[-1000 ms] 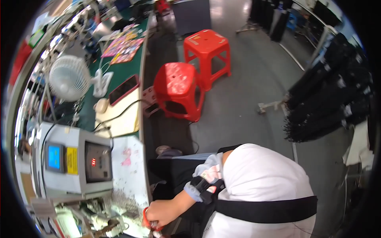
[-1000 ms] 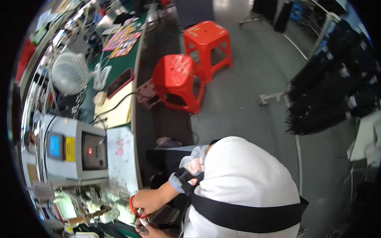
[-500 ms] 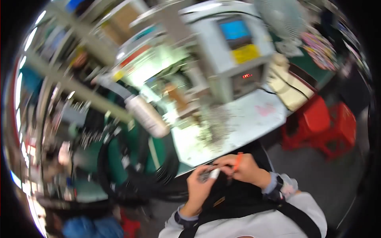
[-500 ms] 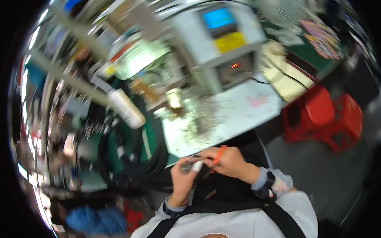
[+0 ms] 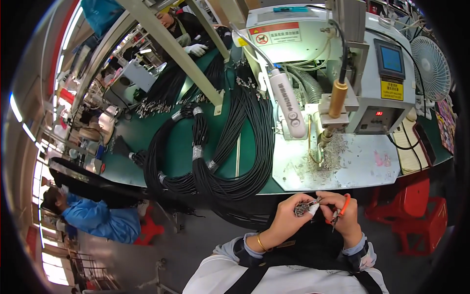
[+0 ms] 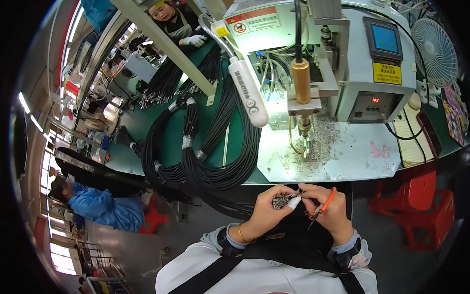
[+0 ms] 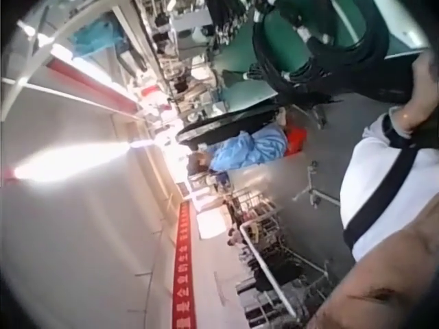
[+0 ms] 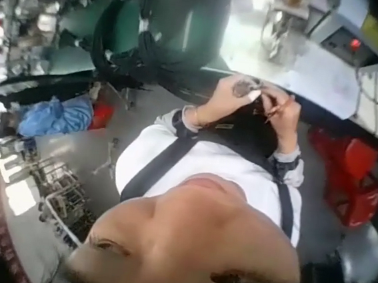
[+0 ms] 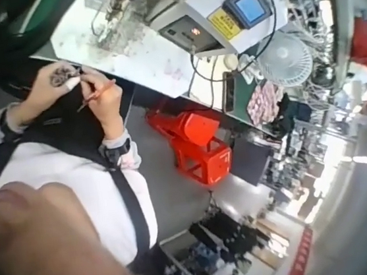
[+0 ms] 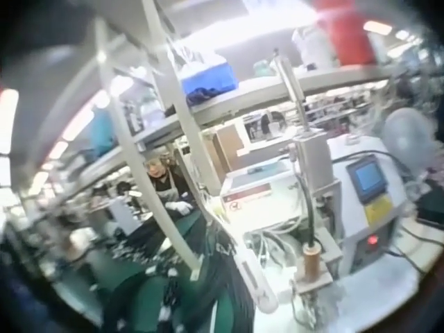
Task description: The person trims the ends of individual wires within a bundle using shears, then sets it aside to pick up a new bundle and repeat the process.
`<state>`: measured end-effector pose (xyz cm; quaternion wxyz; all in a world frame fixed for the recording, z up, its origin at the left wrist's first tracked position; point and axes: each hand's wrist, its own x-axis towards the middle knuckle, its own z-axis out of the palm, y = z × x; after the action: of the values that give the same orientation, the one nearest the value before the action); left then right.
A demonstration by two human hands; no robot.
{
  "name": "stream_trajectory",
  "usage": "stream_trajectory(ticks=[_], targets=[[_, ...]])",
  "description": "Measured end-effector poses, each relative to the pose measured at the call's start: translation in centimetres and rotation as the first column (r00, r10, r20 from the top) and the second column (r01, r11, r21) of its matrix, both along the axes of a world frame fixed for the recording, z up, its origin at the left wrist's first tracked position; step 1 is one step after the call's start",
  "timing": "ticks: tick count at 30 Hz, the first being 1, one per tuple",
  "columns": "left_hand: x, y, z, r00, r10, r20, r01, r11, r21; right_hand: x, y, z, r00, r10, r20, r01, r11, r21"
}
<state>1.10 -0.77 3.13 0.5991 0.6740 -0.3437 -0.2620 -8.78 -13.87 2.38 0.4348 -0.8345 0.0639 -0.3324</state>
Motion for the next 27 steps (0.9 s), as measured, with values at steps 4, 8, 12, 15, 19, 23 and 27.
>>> stream_trajectory(ticks=[4,8,12,15,19,23,27], targets=[[0.09,0.13,0.04,1.000,-0.004,-0.003,0.004,1.000,-0.001,0.20,0.04,0.12,1.000,0.010,0.022,-0.010,1.000,-0.009],[0.38,0.25,0.00,1.000,-0.024,-0.019,0.024,0.999,0.025,0.33,0.10,-0.12,1.000,0.022,0.009,-0.022,1.000,0.012],[0.46,0.31,0.11,0.999,-0.031,-0.011,0.031,0.999,0.030,0.11,0.38,-0.25,0.998,0.004,-0.061,0.000,0.998,0.065],[0.49,0.29,0.23,0.999,-0.037,0.020,0.037,0.999,0.040,0.03,0.37,-0.09,0.995,0.010,-0.101,0.002,0.994,0.111],[0.49,0.25,0.27,0.997,-0.026,0.072,0.026,1.000,-0.002,0.50,0.53,-0.16,0.999,0.009,-0.035,-0.003,0.988,0.152],[0.23,0.23,0.38,0.995,-0.021,0.094,0.022,1.000,-0.008,0.55,0.43,-0.60,1.000,0.000,0.031,-0.003,0.996,0.087],[-0.19,0.25,0.16,0.984,-0.008,0.178,0.016,0.999,-0.043,0.18,0.80,-0.51,0.998,-0.046,0.039,0.046,0.999,0.007]])
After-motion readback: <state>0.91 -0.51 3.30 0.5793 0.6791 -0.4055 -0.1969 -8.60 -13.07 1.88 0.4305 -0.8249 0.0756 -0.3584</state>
